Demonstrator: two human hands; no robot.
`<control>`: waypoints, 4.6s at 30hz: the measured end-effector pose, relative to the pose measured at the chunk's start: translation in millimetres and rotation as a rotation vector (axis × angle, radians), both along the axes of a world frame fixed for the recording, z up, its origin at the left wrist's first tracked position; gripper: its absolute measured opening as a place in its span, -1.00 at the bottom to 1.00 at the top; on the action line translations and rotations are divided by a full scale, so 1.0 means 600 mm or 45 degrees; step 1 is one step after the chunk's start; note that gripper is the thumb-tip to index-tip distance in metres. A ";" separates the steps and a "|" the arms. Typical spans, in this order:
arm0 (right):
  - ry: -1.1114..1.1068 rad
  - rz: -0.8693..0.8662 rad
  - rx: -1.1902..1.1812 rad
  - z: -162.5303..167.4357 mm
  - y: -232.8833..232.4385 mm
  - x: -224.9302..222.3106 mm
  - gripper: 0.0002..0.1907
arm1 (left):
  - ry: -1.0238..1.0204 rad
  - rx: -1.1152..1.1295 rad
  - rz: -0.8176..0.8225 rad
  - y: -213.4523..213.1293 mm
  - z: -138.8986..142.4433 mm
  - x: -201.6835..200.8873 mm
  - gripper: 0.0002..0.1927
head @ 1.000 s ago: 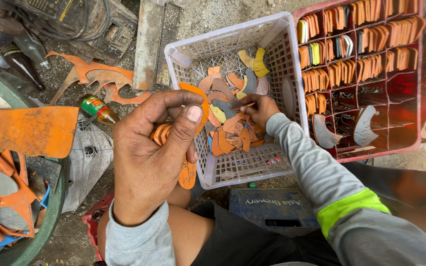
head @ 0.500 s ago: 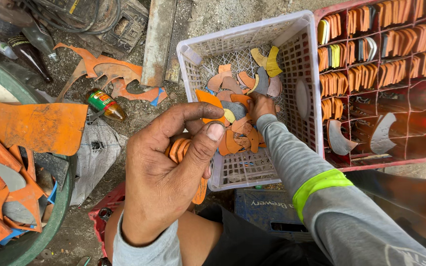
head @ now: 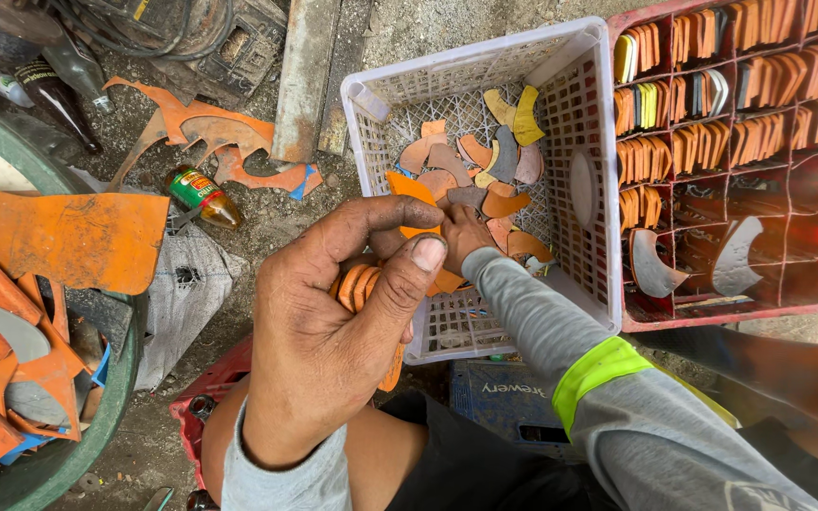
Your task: The person sorts orange and yellow plastic pieces from a white basket into a red crate with compartments. They pick up pieces, separate them, and place them into the crate while sitting on the ground.
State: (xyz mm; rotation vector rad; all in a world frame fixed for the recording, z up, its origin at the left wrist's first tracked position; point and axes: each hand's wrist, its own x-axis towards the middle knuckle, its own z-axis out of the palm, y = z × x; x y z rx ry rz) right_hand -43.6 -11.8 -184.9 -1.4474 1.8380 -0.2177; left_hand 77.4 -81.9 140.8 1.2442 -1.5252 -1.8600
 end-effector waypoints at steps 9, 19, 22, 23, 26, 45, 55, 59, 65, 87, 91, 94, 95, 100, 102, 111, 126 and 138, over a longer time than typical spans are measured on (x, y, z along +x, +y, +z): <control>-0.269 -0.105 0.157 0.008 0.009 -0.008 -0.42 | -0.152 -0.096 -0.008 -0.010 -0.022 -0.002 -0.79; -0.367 -0.352 -0.409 0.269 0.098 -0.171 -0.74 | -0.435 -0.890 -0.368 0.008 -0.107 -0.049 -0.71; -0.334 -0.283 -0.333 0.345 0.143 -0.197 -0.74 | -0.249 -0.866 -0.534 0.026 -0.116 -0.073 -0.71; -0.361 -0.309 -0.226 0.358 0.159 -0.201 -0.73 | -0.243 -0.804 -0.606 0.033 -0.117 -0.077 -0.72; -0.733 -0.469 -0.331 0.376 0.209 -0.228 -0.72 | -0.156 -0.673 -0.704 0.052 -0.121 -0.091 -0.76; -0.433 -0.342 -0.533 0.377 0.268 -0.187 -0.39 | 0.216 0.253 -0.632 0.136 -0.220 -0.139 -0.60; -0.636 -0.260 -0.651 0.389 0.266 -0.221 -0.48 | 0.348 0.696 -0.421 0.115 -0.203 -0.142 -0.65; -0.623 -0.220 -0.647 0.392 0.263 -0.224 -0.44 | 0.386 0.704 -0.463 0.115 -0.201 -0.141 -0.59; -0.586 -0.269 -0.564 0.391 0.260 -0.212 -0.47 | 0.429 0.701 -0.396 0.125 -0.208 -0.145 -0.60; 0.672 -0.087 -0.129 0.163 0.314 -0.260 -0.51 | 0.212 0.110 -0.105 0.068 -0.158 -0.118 -0.69; 0.702 -0.083 0.009 0.169 0.303 -0.258 -0.53 | 0.268 0.104 0.005 0.043 -0.147 -0.108 -0.71; 0.728 -0.103 -0.005 0.179 0.291 -0.256 -0.58 | 0.293 0.089 0.060 0.025 -0.136 -0.101 -0.71; 0.743 -0.091 -0.034 0.185 0.287 -0.255 -0.56 | 0.293 0.088 0.069 0.020 -0.132 -0.097 -0.71; 0.635 -0.150 -0.178 0.235 0.277 -0.256 -0.45 | 0.291 0.014 0.071 0.005 -0.112 -0.080 -0.74; 0.469 -0.167 -0.399 0.257 0.275 -0.263 -0.55 | 0.264 -0.083 0.064 0.005 -0.104 -0.076 -0.76; -0.032 0.061 -0.354 0.239 0.240 -0.214 -0.81 | 0.017 -0.720 0.079 0.016 -0.078 -0.079 -0.84; 0.034 -0.221 1.002 0.062 0.063 -0.048 -0.14 | -0.023 -0.681 0.132 -0.007 -0.071 -0.057 -0.83; -0.834 -0.603 0.250 0.084 0.058 -0.107 -0.67 | -0.217 -0.859 -0.014 -0.007 -0.071 -0.055 -0.86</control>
